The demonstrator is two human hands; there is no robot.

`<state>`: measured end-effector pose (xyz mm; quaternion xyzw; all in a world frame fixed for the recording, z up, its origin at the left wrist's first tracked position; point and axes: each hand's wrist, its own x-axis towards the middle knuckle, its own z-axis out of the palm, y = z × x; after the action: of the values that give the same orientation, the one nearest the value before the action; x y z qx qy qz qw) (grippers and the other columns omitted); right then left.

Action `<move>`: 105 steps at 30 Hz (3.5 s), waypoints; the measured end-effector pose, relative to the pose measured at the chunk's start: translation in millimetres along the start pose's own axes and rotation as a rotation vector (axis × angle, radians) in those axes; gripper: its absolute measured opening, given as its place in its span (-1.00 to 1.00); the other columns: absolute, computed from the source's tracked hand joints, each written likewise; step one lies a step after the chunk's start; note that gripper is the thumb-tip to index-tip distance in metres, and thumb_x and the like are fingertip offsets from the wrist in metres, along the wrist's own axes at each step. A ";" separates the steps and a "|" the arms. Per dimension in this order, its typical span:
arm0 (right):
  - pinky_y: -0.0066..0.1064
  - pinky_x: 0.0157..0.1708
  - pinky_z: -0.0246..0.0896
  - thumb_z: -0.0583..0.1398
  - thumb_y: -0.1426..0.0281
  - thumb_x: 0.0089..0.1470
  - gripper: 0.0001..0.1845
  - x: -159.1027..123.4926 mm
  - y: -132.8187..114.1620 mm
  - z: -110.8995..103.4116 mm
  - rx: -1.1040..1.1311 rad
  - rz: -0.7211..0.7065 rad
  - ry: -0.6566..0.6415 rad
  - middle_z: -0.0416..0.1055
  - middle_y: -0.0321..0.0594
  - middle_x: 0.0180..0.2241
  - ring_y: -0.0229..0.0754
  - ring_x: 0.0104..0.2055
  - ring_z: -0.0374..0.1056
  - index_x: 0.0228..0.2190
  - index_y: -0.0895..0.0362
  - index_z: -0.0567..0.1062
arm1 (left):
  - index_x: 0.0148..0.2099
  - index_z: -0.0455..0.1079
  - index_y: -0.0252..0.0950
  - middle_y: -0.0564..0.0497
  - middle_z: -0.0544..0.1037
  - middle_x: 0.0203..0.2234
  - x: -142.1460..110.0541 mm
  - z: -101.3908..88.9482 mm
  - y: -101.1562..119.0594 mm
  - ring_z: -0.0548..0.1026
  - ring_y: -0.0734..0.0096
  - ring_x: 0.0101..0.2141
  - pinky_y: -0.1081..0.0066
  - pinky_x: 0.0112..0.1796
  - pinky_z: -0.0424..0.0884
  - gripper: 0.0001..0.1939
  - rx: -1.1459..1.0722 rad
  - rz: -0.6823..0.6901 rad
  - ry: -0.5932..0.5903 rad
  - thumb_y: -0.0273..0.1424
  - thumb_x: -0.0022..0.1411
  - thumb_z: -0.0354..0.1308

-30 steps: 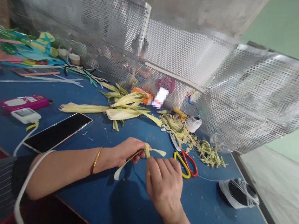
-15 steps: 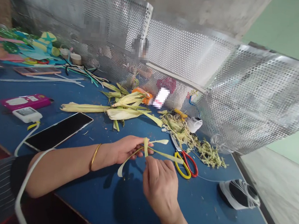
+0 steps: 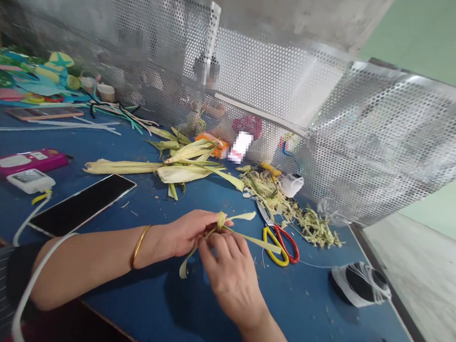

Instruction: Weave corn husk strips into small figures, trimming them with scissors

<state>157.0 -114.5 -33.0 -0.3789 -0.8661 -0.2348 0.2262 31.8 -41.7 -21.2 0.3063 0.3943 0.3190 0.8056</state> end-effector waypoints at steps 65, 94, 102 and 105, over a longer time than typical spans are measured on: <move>-0.41 -0.55 0.12 0.15 0.17 0.14 -0.72 -7.9 24.5 9.0 0.791 1.072 0.088 0.37 -0.32 -0.61 -0.20 -0.55 0.31 -0.51 0.06 0.33 | -0.40 0.55 -0.35 0.00 0.53 -0.53 -1.9 -7.8 4.7 0.43 0.49 -0.50 0.37 -0.29 0.41 -0.81 0.464 0.163 -0.258 -0.31 -0.06 0.33; -0.54 -0.65 -0.02 0.43 0.16 -0.24 -0.60 -1.6 38.6 -7.6 1.426 1.272 0.022 0.39 -0.36 -0.60 -0.37 -0.64 0.16 -0.38 0.15 0.54 | -0.40 0.47 -0.37 0.06 0.48 -0.62 8.1 -12.8 7.1 0.39 0.56 -0.62 0.45 -0.44 0.39 -0.83 0.207 0.143 0.032 -0.48 -0.10 0.37; -0.48 -0.52 0.19 0.44 0.34 -0.28 -0.66 -3.2 45.6 -7.2 1.734 1.343 0.218 0.47 -0.27 -0.43 -0.38 -0.55 0.20 -0.34 0.12 0.62 | -0.29 0.52 -0.38 0.07 0.47 -0.59 6.4 -11.2 6.6 0.36 0.59 -0.63 0.47 -0.47 0.33 -0.76 0.199 0.154 -0.014 -0.40 -0.07 0.37; -0.42 -0.48 0.22 0.46 0.31 -0.33 -0.63 -1.8 41.1 -6.4 1.588 1.332 0.252 0.49 -0.22 -0.41 -0.31 -0.51 0.26 -0.36 0.14 0.63 | -0.29 0.53 -0.38 0.08 0.46 -0.59 5.9 -10.1 5.1 0.34 0.59 -0.64 0.46 -0.47 0.33 -0.78 0.235 0.172 0.028 -0.42 -0.06 0.35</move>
<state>190.8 -94.4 -19.3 -0.4950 -0.3574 0.5365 0.5826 24.9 -31.7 -25.1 0.4265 0.4124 0.3428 0.7283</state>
